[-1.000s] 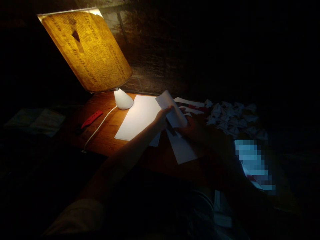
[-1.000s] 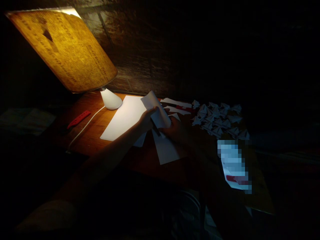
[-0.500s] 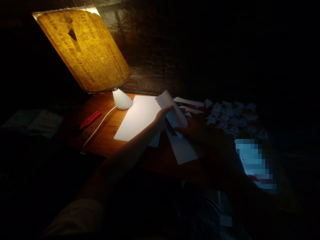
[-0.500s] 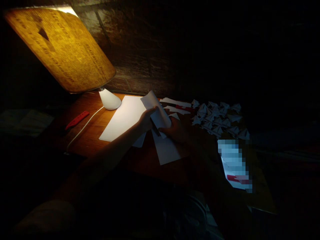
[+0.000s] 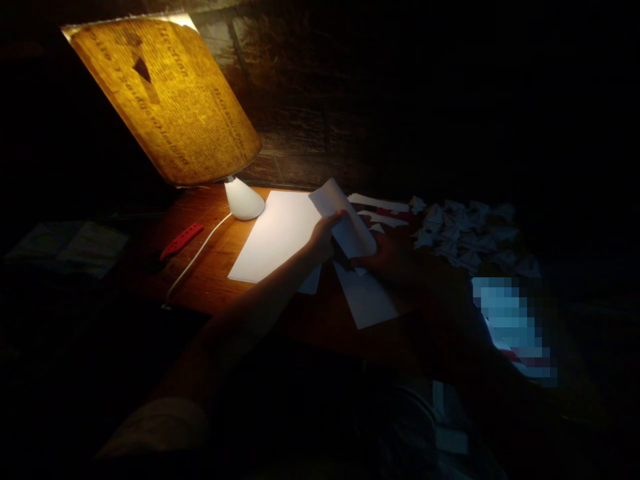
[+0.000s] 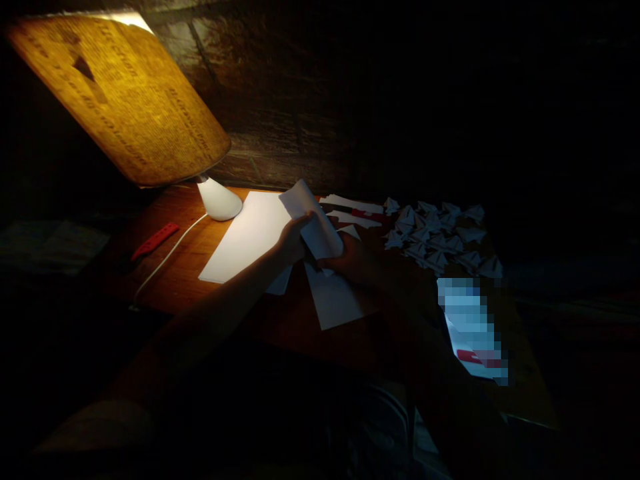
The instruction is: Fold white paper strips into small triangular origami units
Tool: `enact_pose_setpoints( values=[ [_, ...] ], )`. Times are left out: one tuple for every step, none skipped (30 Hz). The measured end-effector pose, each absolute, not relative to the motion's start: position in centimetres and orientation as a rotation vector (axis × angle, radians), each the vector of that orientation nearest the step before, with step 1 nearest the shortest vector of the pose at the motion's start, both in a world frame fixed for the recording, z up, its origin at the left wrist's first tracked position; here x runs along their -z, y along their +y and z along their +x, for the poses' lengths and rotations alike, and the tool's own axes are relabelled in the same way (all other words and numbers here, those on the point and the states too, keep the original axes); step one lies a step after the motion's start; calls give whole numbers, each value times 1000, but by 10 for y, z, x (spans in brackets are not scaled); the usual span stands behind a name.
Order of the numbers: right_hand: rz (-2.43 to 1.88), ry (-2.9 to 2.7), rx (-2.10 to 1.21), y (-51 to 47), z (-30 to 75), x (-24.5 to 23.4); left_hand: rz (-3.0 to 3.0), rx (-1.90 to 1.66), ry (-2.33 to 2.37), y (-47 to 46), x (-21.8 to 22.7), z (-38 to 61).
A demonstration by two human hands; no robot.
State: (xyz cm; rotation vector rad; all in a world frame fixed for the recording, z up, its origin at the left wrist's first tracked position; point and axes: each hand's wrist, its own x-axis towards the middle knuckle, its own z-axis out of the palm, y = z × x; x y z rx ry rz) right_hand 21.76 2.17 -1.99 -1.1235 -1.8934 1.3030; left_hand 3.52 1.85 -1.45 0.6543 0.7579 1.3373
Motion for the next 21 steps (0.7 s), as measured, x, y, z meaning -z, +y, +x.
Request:
enact_pose_setpoints(
  values=[
    [-1120,-1904,-1295,22,218,20,655,-1337,753,18,14,35],
    [-1114,-1914,-1288,21,218,19,656,-1334,748,18,14,35],
    [-1112,-1925,-1279,21,218,18,654,-1331,744,18,13,35],
    [-1114,-1939,-1269,21,217,18,650,-1329,742,18,13,36],
    [-1120,-1950,-1258,20,217,17,643,-1326,742,18,13,36],
    [-1128,-1953,-1250,20,217,15,637,-1324,743,18,13,36],
    [-1133,-1951,-1248,20,217,14,631,-1322,743,18,13,35],
    [-1137,-1946,-1249,20,216,13,629,-1323,741,18,13,35],
    [-1140,-1946,-1251,19,216,12,629,-1324,741,18,13,36],
    [-1141,-1951,-1250,19,216,12,631,-1324,740,19,14,36],
    [-1140,-1964,-1245,19,217,11,634,-1325,738,19,15,36],
    [-1136,-1975,-1234,20,217,11,638,-1326,736,20,15,36],
    [-1125,-1985,-1223,20,217,11,640,-1325,734,21,16,36],
    [-1107,-1992,-1216,20,218,11,640,-1323,732,21,17,36],
    [-1089,-1993,-1213,20,218,11,639,-1320,731,22,17,36],
    [-1077,-1988,-1213,21,218,12,637,-1318,731,22,18,36],
    [-1075,-1978,-1212,21,218,12,636,-1315,730,22,18,36],
    [-1075,-1974,-1217,21,218,13,636,-1312,729,22,18,36],
    [-1074,-1974,-1228,21,218,14,639,-1311,724,22,18,36],
    [-1072,-1969,-1247,21,219,15,646,-1311,718,22,18,36],
    [-1066,-1962,-1273,21,219,15,654,-1311,714,22,18,36]
  ],
)
